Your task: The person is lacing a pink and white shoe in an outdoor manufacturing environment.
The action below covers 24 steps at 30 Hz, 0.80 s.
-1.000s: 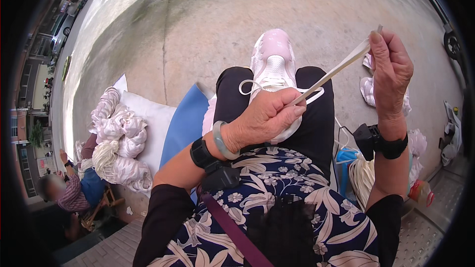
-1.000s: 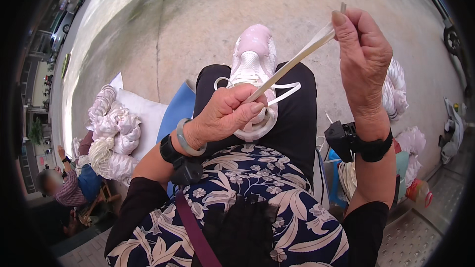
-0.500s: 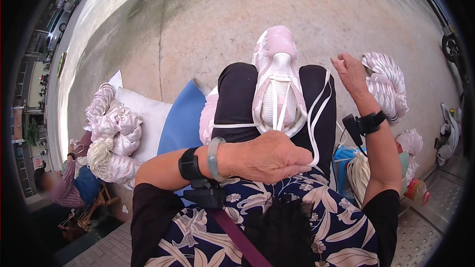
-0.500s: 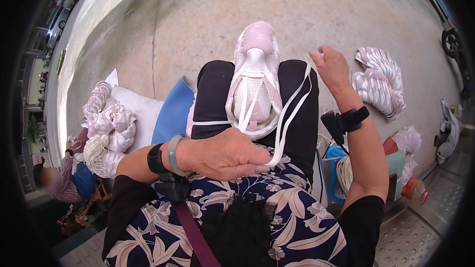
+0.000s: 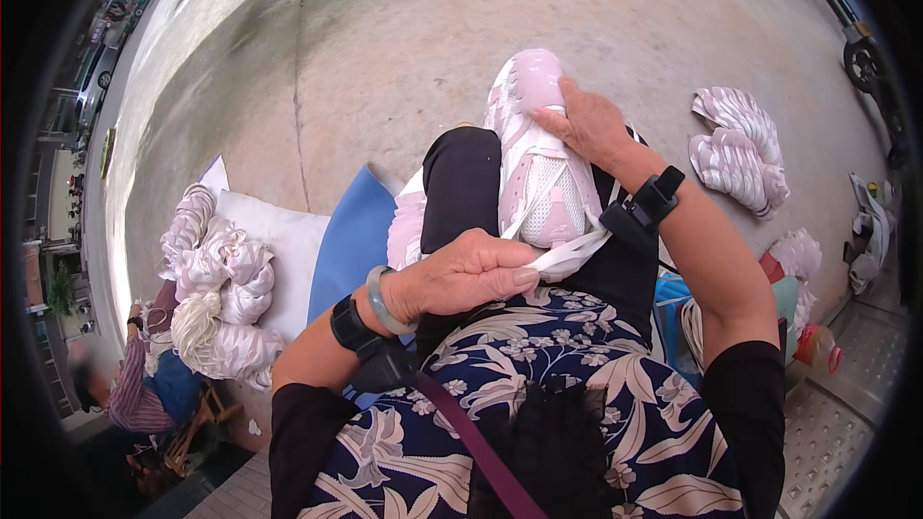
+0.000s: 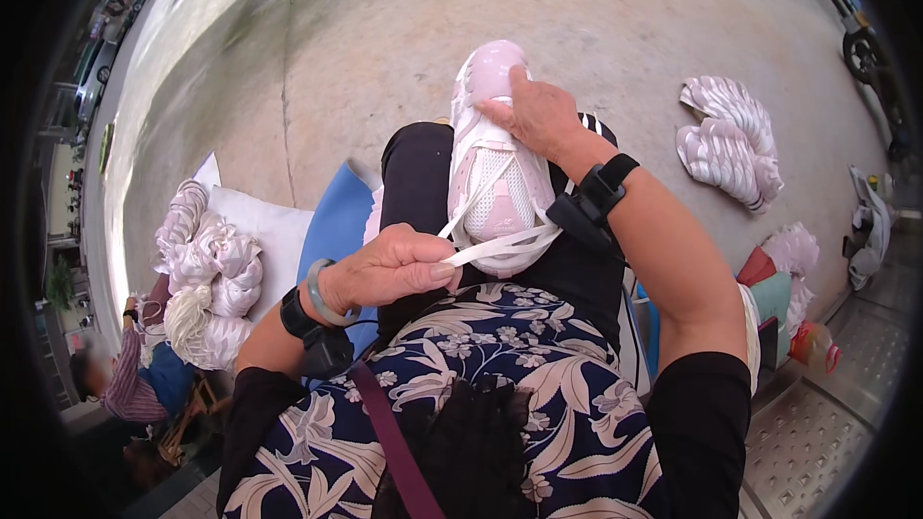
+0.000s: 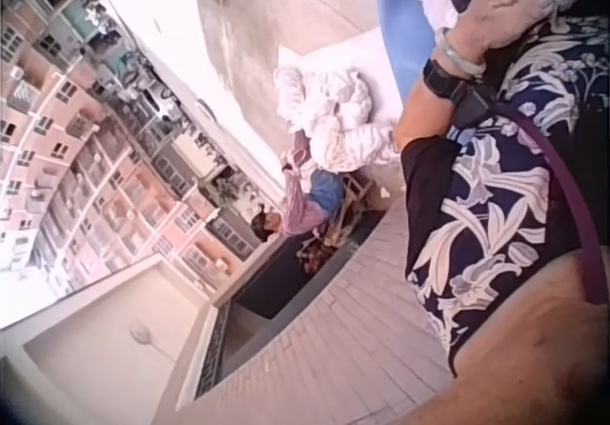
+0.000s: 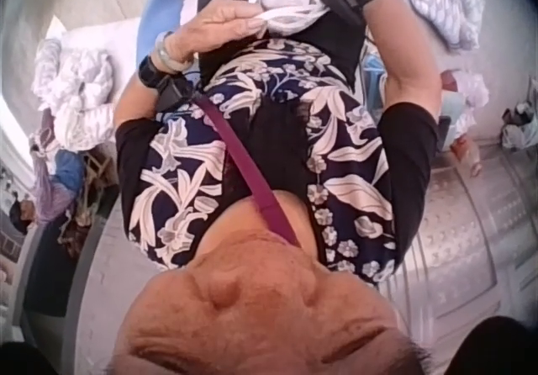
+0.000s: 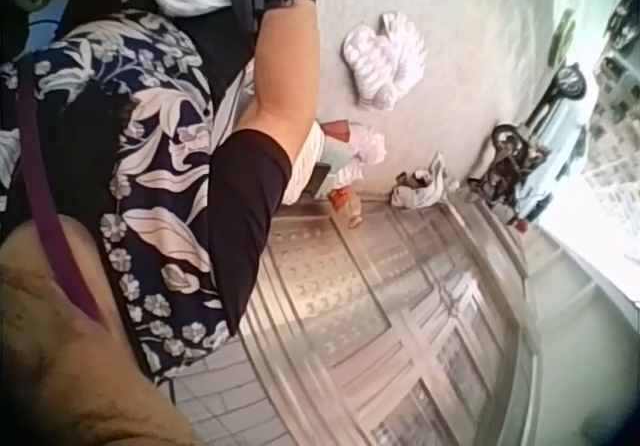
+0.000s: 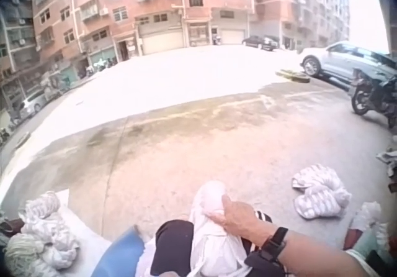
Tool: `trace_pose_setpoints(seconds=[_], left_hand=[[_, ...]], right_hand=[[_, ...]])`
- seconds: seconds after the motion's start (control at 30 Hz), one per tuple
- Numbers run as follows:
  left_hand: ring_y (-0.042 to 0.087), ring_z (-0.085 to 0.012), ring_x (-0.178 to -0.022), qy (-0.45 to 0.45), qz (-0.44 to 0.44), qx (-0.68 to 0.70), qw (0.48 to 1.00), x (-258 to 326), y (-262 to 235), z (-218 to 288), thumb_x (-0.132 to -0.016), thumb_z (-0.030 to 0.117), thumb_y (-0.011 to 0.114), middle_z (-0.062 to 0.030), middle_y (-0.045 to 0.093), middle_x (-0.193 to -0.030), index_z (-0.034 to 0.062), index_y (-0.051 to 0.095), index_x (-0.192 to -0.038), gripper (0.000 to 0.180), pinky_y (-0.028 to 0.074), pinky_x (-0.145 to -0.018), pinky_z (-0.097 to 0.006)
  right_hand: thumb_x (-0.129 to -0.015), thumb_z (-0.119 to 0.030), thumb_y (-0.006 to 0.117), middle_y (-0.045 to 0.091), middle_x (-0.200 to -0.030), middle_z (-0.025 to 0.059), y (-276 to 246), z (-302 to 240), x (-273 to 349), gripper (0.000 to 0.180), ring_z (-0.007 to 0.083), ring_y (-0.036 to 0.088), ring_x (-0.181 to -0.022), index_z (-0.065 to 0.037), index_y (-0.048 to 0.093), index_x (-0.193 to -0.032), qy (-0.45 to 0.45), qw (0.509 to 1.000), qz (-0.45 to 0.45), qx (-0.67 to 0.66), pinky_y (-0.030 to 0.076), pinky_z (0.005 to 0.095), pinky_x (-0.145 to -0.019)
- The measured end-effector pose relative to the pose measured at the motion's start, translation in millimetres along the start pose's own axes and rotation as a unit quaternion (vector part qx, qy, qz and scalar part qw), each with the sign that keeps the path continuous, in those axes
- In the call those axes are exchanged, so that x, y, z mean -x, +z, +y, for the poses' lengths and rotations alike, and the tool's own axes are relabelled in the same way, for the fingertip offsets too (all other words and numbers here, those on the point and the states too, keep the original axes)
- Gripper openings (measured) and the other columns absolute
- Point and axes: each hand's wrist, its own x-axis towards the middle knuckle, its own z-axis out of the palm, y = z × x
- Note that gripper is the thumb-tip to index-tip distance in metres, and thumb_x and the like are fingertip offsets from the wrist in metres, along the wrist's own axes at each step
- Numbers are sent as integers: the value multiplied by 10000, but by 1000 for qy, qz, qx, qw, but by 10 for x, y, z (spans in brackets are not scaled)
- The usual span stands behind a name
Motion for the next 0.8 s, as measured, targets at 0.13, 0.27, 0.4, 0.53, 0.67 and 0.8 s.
trace_pose_setpoints(seconds=[0.13, 0.27, 0.4, 0.53, 0.67, 0.8], left_hand=[[480, -210, -539, 106, -107, -47, 987, 80, 294, 71, -946, 193, 467, -82, 481, -622, -17, 552, -814, 262, 387, -522, -317], [424, -188, -534, 105, -149, -21, 983, -107, 280, 120, -951, 197, 470, -77, 431, -612, 3, 501, -780, 260, 370, -517, -295], [379, -157, -540, 94, -122, -15, 988, -148, 280, 99, -959, 224, 458, -61, 417, -615, 4, 480, -767, 293, 356, -515, -285], [361, -155, -534, 91, -137, -52, 985, -164, 356, 44, -961, 233, 454, -55, 377, -596, 1, 429, -731, 328, 347, -513, -293], [365, -164, -528, 119, -153, -42, 980, -301, 431, 0, -960, 240, 451, -71, 365, -588, 1, 403, -717, 344, 346, -519, -317], [372, -166, -538, 108, -182, -56, 976, -385, 479, 16, -959, 240, 450, -76, 376, -593, 3, 408, -725, 335, 350, -530, -320]], right_hand=[[-849, -610, 429, 631, -864, 243, 41, 5, -19, 714, 378, 615, -848, 66, 454, -1076, -28, 1000, -1, -6, 476, 430, -720], [-841, -615, 441, 633, -861, 237, 43, 43, 0, 725, 378, 613, -849, 64, 436, -1094, -11, 1000, -8, -14, 474, 429, -717], [-833, -612, 461, 627, -879, 231, -63, 46, 85, 744, 376, 610, -851, 70, 431, -1128, 46, 997, -2, -62, 467, 433, -720], [-805, -569, 540, 611, -865, 209, -338, -192, 606, 713, 370, 599, -838, 63, 463, -1126, 53, 991, -77, -94, 461, 418, -728], [-771, -462, 622, 588, -913, 176, -114, -155, 1190, 624, 319, 575, -875, 38, 481, -1117, -129, 986, 108, 9, 430, 405, -805], [-759, -320, 646, 551, -1014, 120, 102, -2, 1315, 518, 249, 532, -934, 7, 489, -1130, -139, 972, 143, 125, 318, 481, -946]])
